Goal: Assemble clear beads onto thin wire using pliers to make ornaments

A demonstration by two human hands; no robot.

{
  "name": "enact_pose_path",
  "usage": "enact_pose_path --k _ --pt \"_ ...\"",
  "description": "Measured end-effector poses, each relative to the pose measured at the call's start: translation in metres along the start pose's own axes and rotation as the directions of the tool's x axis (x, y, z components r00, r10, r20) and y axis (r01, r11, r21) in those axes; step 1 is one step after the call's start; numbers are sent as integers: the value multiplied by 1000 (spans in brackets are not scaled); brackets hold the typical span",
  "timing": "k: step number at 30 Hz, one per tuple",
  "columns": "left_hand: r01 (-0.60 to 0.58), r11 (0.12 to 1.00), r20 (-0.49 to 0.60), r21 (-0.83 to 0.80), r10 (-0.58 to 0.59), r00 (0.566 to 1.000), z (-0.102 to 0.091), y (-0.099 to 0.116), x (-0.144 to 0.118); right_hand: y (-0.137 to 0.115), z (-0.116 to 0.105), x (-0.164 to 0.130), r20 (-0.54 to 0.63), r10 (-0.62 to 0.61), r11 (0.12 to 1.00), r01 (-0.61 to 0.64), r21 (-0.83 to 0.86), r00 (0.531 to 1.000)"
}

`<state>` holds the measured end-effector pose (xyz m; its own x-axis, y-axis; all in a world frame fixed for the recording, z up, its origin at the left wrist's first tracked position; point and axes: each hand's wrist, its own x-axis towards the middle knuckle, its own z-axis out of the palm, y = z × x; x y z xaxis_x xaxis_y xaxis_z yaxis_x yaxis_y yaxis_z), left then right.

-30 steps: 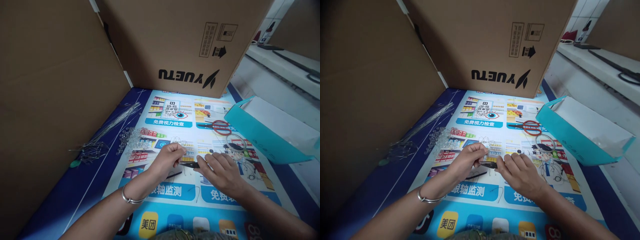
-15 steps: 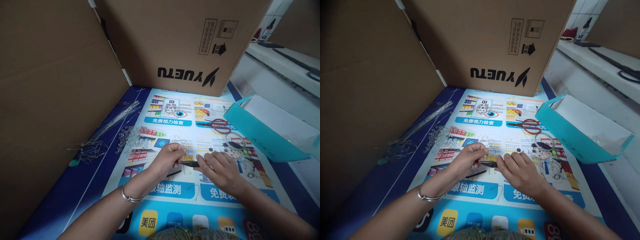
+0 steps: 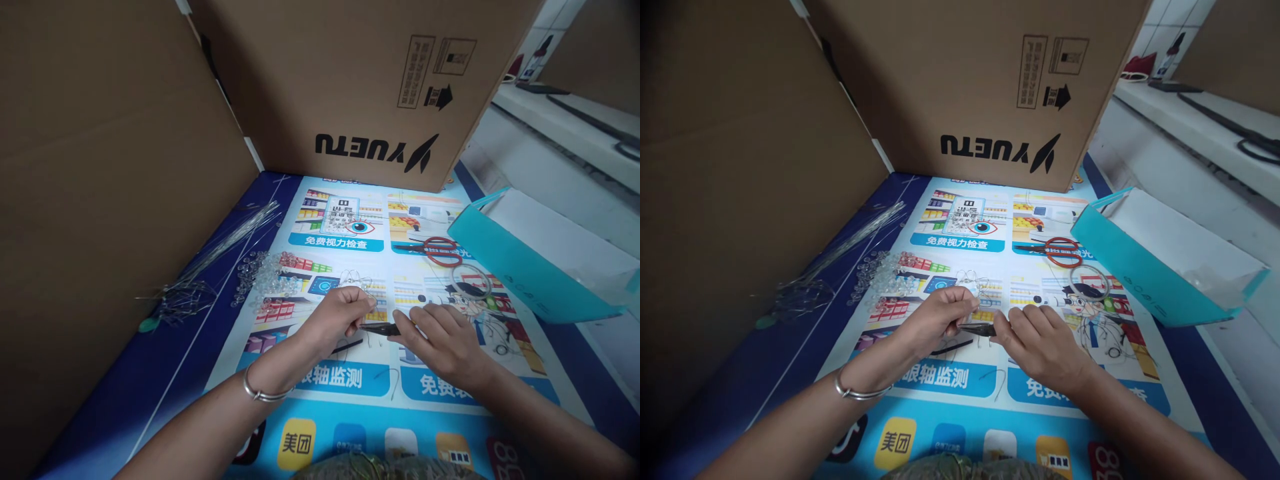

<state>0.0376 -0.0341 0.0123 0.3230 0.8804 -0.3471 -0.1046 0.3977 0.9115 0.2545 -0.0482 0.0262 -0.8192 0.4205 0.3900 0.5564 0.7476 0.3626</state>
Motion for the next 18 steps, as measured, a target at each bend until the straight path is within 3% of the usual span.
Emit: enact_pose_path --k 12,18 --pt "-5 999 -13 53 6 1000 -1 -2 1 -1 0 2 9 11 996 -12 88 1000" --pt "-71 986 -11 148 73 997 -2 3 -1 -4 -1 2 66 11 995 -17 101 998"
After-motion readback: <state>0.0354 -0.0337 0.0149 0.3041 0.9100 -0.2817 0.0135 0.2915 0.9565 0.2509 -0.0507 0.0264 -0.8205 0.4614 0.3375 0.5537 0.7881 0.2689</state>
